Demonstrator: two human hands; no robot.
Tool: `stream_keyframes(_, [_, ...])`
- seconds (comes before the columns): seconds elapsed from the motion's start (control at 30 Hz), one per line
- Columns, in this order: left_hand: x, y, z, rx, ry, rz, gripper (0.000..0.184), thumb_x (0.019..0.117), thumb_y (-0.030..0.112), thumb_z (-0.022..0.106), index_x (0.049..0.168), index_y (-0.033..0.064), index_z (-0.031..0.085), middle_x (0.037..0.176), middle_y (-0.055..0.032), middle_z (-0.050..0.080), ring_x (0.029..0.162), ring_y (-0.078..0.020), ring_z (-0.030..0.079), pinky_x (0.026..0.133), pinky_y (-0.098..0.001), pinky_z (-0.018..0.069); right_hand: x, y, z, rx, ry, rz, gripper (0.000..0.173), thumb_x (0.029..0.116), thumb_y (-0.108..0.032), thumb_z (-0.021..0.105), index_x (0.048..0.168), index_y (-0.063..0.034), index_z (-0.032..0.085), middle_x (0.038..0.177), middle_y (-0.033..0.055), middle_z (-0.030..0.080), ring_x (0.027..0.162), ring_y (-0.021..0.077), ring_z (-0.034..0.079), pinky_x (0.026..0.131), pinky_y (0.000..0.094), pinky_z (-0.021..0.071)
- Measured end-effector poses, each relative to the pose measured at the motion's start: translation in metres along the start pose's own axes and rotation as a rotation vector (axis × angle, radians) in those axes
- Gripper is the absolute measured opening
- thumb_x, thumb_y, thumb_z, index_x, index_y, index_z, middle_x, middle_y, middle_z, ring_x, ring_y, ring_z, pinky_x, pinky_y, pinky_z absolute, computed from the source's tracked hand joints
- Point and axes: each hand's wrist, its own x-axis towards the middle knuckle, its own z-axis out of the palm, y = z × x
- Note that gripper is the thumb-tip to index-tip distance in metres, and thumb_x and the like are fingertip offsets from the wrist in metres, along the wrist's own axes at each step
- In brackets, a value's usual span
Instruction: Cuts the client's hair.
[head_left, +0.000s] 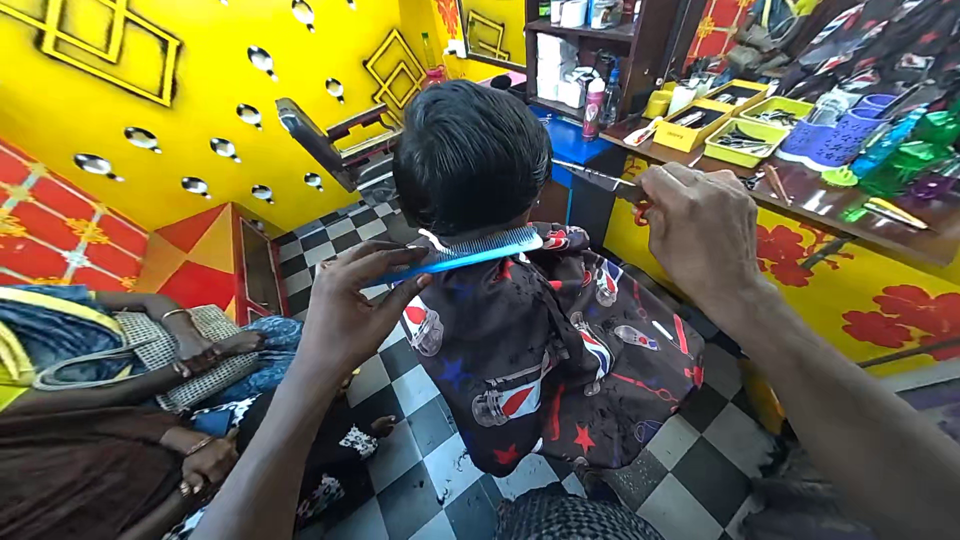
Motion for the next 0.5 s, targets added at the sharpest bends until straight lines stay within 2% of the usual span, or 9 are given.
stream_keyframes(0.03, [0.002,0.003,-0.003,-0.047,-0.016,-0.045,0.03,0.0939,0.026,0.074,0.12,0.0121,0.075,0.12,-0.0039,0.072,0.108,-0.0146,0.068,0.094,-0.04,0.0563,0.002,0.001,0.0,-0.011,-0.008,-0.013,0.018,0.0936,0.006,0.062,0.109,-0.0006,0.067,0.103,0.0208,0.071,0.093,0.0408,0.07,0.081,0.0568,0.0513])
stream_keyframes(0.1, [0.005,0.005,-0.006,-0.088,0.018,-0.062,0.032,0.0896,0.021,0.079,0.119,0.0108,0.074,0.118,-0.004,0.072,0.107,-0.0138,0.068,0.092,-0.0355,0.0559,0.006,0.0,-0.001,-0.044,-0.046,-0.037,0.022,0.0931,0.005,0.065,0.114,0.0002,0.066,0.111,0.022,0.07,0.103,0.0426,0.068,0.088,0.0579,0.0504])
stream_keyframes(0.13, [0.006,0.006,-0.007,-0.077,0.046,-0.041,0.032,0.0891,0.022,0.08,0.119,0.0112,0.075,0.118,-0.0039,0.072,0.108,-0.0137,0.067,0.093,-0.0346,0.0549,0.006,0.0,0.0,-0.065,-0.036,-0.053,0.02,0.0943,0.006,0.062,0.112,0.0003,0.066,0.108,0.0218,0.07,0.1,0.0421,0.069,0.087,0.0574,0.0503])
stream_keyframes(0.2, [0.009,0.006,-0.006,-0.031,0.115,0.032,0.032,0.0903,0.022,0.079,0.12,0.0112,0.075,0.12,-0.0053,0.071,0.112,-0.016,0.065,0.097,-0.0356,0.0527,0.007,-0.002,0.002,-0.108,-0.008,-0.074,0.019,0.0947,0.009,0.058,0.109,-0.0002,0.066,0.101,0.0207,0.071,0.092,0.0402,0.07,0.083,0.0557,0.0502])
stream_keyframes(0.3, [0.013,0.007,-0.001,0.031,0.228,0.126,0.031,0.0906,0.019,0.08,0.12,0.0106,0.076,0.12,-0.0076,0.071,0.112,-0.0199,0.064,0.097,-0.0369,0.0504,0.008,-0.006,0.005,-0.151,-0.023,-0.092,0.021,0.0945,0.008,0.061,0.113,-0.0013,0.067,0.11,0.0197,0.071,0.103,0.0391,0.069,0.089,0.0556,0.0497])
stream_keyframes(0.33, [0.014,0.008,0.001,0.05,0.259,0.146,0.03,0.0909,0.019,0.079,0.12,0.0103,0.076,0.119,-0.0082,0.072,0.112,-0.0206,0.065,0.098,-0.037,0.0504,0.009,-0.006,0.006,-0.16,-0.03,-0.1,0.023,0.0933,0.008,0.061,0.113,-0.0013,0.067,0.11,0.0196,0.071,0.103,0.0393,0.069,0.089,0.0555,0.0495])
stream_keyframes(0.4, [0.017,0.009,0.004,0.079,0.315,0.179,0.028,0.0918,0.017,0.079,0.118,0.0091,0.077,0.119,-0.0098,0.072,0.111,-0.0222,0.064,0.097,-0.0379,0.0488,0.009,-0.008,0.008,-0.166,-0.011,-0.112,0.021,0.0917,0.012,0.06,0.107,-0.0011,0.067,0.101,0.0192,0.071,0.094,0.0387,0.07,0.084,0.0542,0.0503])
stream_keyframes(0.5, [0.02,0.009,0.006,0.119,0.377,0.208,0.027,0.0916,0.016,0.079,0.117,0.0087,0.077,0.119,-0.0096,0.072,0.11,-0.0227,0.064,0.095,-0.0391,0.0479,0.012,-0.014,0.008,-0.215,-0.029,-0.11,0.022,0.0921,0.01,0.062,0.11,-0.0015,0.066,0.106,0.0192,0.07,0.099,0.0386,0.069,0.085,0.0534,0.0487])
